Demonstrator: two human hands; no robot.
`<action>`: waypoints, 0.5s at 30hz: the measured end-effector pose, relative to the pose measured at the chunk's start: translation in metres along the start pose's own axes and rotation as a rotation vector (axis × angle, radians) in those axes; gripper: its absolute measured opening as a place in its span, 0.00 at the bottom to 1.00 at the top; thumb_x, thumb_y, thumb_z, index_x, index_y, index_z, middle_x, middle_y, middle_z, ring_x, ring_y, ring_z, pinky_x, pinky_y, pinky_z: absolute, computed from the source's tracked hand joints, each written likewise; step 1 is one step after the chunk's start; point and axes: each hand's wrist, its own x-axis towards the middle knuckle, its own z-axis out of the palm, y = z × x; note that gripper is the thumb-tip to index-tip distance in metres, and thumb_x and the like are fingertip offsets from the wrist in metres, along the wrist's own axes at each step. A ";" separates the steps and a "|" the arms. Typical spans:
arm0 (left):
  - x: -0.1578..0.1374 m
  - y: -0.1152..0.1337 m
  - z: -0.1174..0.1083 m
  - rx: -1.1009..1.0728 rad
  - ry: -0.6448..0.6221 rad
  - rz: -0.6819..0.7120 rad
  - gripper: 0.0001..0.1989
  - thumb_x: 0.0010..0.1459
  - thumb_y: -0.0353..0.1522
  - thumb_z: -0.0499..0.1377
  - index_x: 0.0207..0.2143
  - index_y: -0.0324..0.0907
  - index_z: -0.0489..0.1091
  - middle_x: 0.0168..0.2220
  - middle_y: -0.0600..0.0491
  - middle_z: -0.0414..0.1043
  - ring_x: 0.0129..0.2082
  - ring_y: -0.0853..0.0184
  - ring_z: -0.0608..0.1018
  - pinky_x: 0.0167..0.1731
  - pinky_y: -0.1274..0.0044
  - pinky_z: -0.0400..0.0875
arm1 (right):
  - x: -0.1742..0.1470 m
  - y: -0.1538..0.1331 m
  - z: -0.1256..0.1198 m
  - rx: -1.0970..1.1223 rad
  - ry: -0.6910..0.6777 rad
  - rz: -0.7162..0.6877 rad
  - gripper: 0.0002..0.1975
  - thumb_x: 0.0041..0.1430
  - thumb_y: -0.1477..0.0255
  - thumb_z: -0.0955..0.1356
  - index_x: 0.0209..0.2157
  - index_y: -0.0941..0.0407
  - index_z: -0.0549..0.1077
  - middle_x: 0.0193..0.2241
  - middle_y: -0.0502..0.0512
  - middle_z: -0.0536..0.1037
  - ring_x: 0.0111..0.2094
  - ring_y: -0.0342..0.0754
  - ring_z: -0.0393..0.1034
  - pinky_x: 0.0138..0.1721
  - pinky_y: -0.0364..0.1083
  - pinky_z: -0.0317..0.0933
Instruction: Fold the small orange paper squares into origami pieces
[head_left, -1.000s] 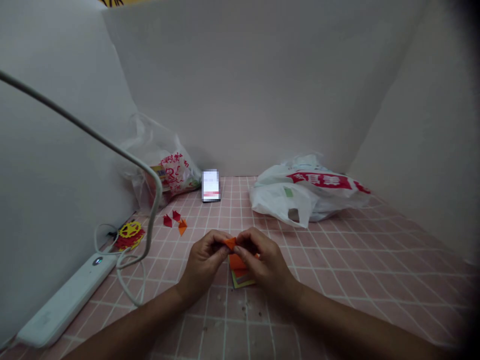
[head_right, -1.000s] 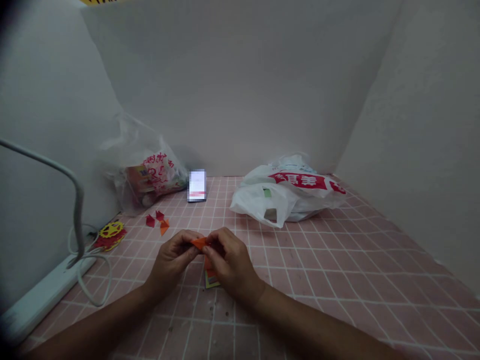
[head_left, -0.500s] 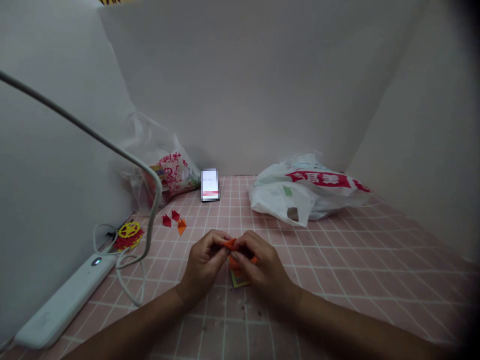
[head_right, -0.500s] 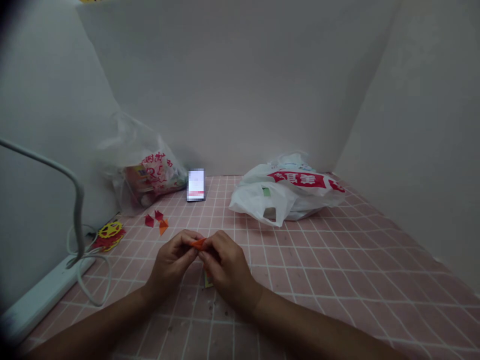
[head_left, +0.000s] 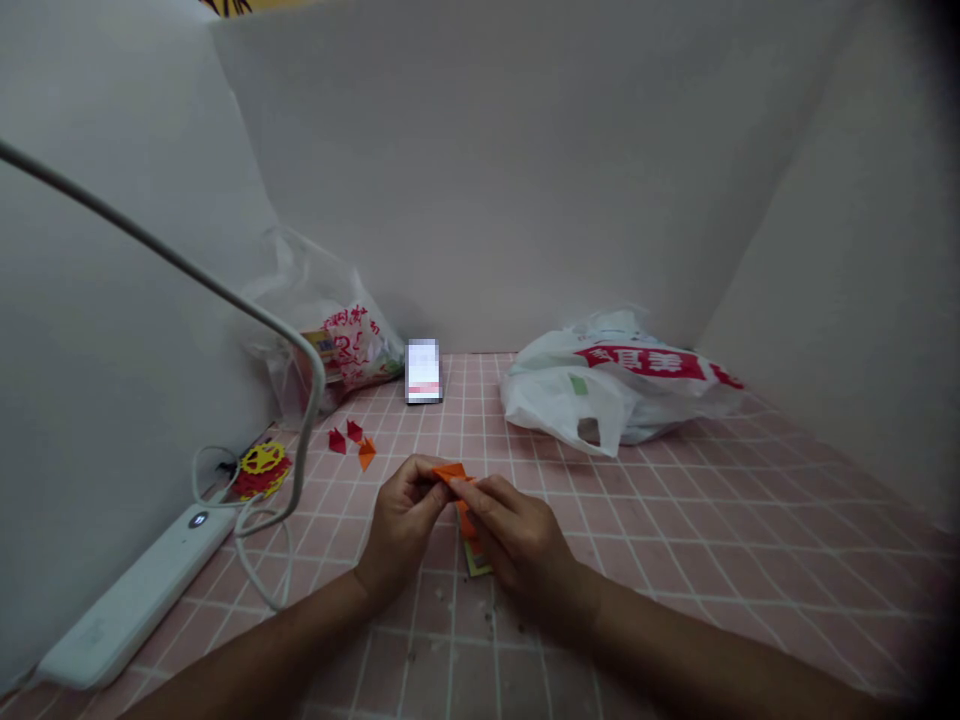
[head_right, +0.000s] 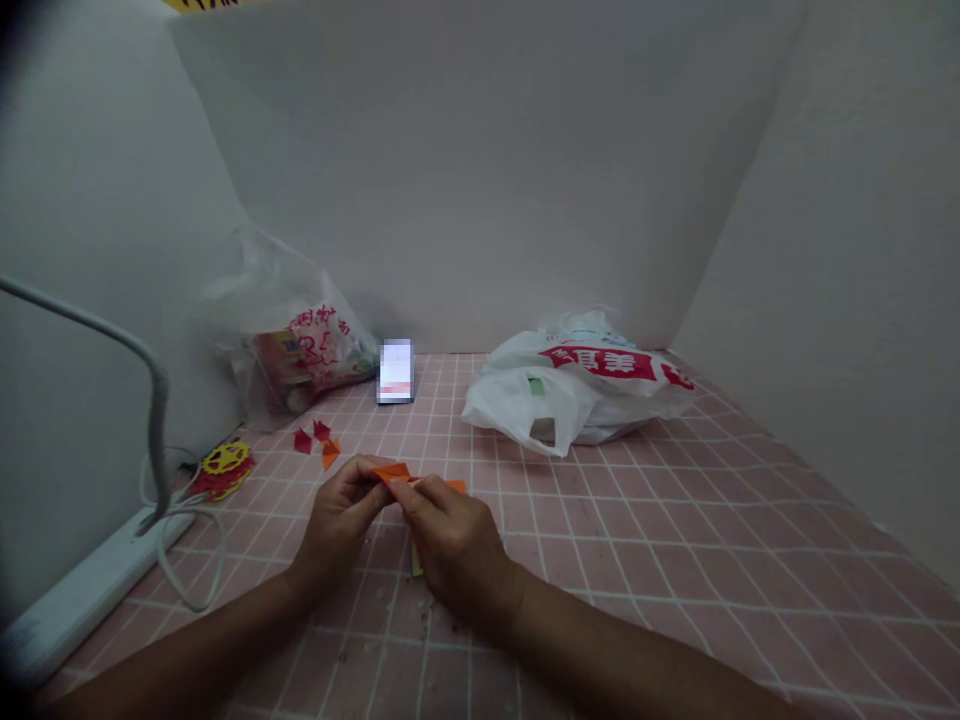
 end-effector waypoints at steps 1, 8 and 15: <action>0.000 0.000 0.000 0.006 0.003 0.008 0.04 0.56 0.30 0.65 0.33 0.39 0.74 0.33 0.53 0.75 0.35 0.68 0.77 0.38 0.77 0.73 | 0.000 0.000 0.000 -0.011 -0.011 0.005 0.22 0.66 0.80 0.59 0.60 0.56 0.64 0.39 0.61 0.75 0.38 0.51 0.72 0.36 0.49 0.70; 0.002 -0.001 0.000 -0.033 0.001 0.012 0.04 0.55 0.29 0.65 0.35 0.40 0.74 0.33 0.55 0.77 0.35 0.70 0.78 0.38 0.79 0.74 | -0.003 0.003 0.003 -0.066 -0.059 0.040 0.24 0.66 0.79 0.59 0.63 0.57 0.61 0.37 0.60 0.74 0.35 0.52 0.71 0.33 0.49 0.70; 0.002 0.001 0.000 -0.034 0.015 0.037 0.04 0.55 0.29 0.65 0.34 0.40 0.74 0.32 0.56 0.76 0.34 0.72 0.78 0.37 0.82 0.74 | -0.004 0.005 0.004 -0.157 -0.073 -0.013 0.29 0.64 0.81 0.59 0.66 0.57 0.54 0.40 0.62 0.74 0.35 0.52 0.72 0.32 0.49 0.70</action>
